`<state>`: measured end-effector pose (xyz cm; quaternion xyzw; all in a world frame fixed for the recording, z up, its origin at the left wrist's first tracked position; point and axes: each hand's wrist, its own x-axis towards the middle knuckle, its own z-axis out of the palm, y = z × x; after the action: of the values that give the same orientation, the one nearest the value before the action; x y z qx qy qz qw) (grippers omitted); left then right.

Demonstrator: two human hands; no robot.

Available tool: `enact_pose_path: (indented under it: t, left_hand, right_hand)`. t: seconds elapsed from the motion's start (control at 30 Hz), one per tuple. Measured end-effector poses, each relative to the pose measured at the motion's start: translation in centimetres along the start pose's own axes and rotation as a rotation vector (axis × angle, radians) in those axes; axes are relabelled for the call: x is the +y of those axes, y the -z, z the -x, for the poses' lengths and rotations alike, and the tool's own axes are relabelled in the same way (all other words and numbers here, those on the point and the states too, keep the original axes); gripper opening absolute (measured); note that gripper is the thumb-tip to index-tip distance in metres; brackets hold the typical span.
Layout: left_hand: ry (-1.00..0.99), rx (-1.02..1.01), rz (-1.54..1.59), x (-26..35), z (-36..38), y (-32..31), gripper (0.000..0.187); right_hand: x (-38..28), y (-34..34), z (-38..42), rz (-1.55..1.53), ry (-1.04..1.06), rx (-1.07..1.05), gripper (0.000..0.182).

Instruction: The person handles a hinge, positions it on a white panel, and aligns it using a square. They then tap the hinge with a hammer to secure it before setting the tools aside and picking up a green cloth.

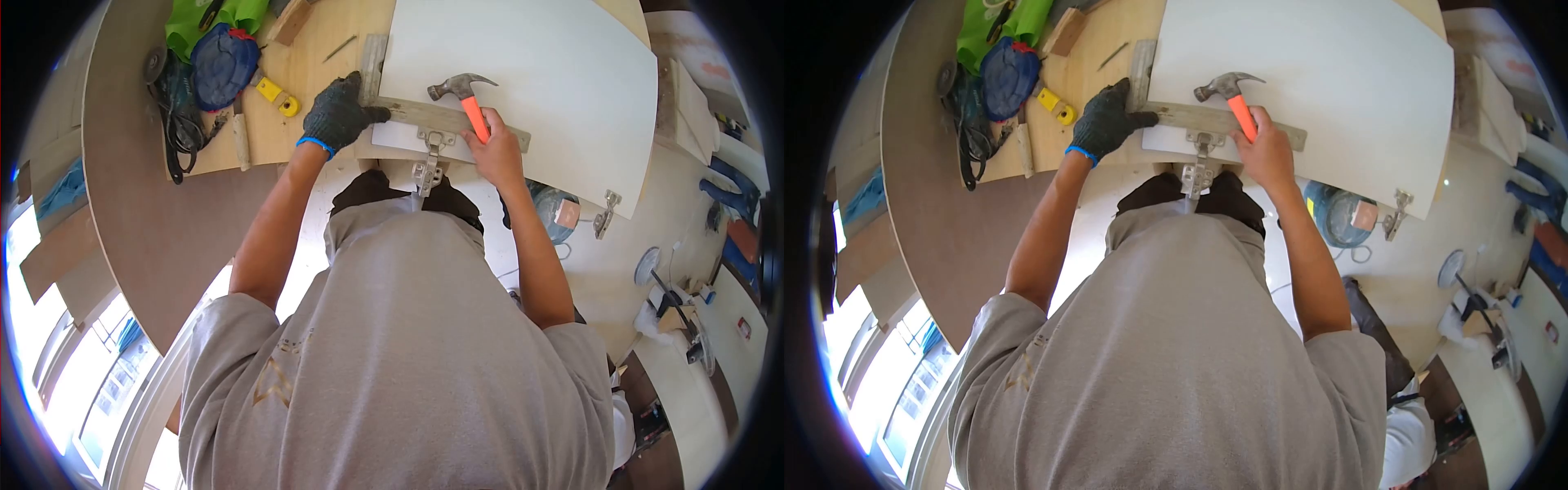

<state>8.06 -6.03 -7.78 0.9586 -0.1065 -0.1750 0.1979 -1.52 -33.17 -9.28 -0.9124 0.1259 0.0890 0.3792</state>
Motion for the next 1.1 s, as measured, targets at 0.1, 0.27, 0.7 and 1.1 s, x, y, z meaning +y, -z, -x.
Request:
enact_pose_path:
  t: [0.1,0.27,0.7,1.1]
  left_hand:
    - [0.057,-0.055,0.047,0.8,0.2,0.3,0.092]
    - [0.087,-0.018,0.051,1.5,0.3,-0.4,0.089]
    - [0.111,-0.013,0.032,1.7,0.2,-0.5,0.085]
    - [0.115,0.018,0.084,1.5,0.6,-0.7,0.091]
  right_hand:
    - [0.0,0.0,0.0,-0.012,0.017,0.015,0.039]
    - [-0.1,0.0,0.0,0.011,0.016,-0.002,0.037]
    - [-1.6,0.7,0.4,0.125,-0.033,-0.099,0.062]
    - [-2.3,1.0,0.5,0.129,-0.050,-0.111,0.064]
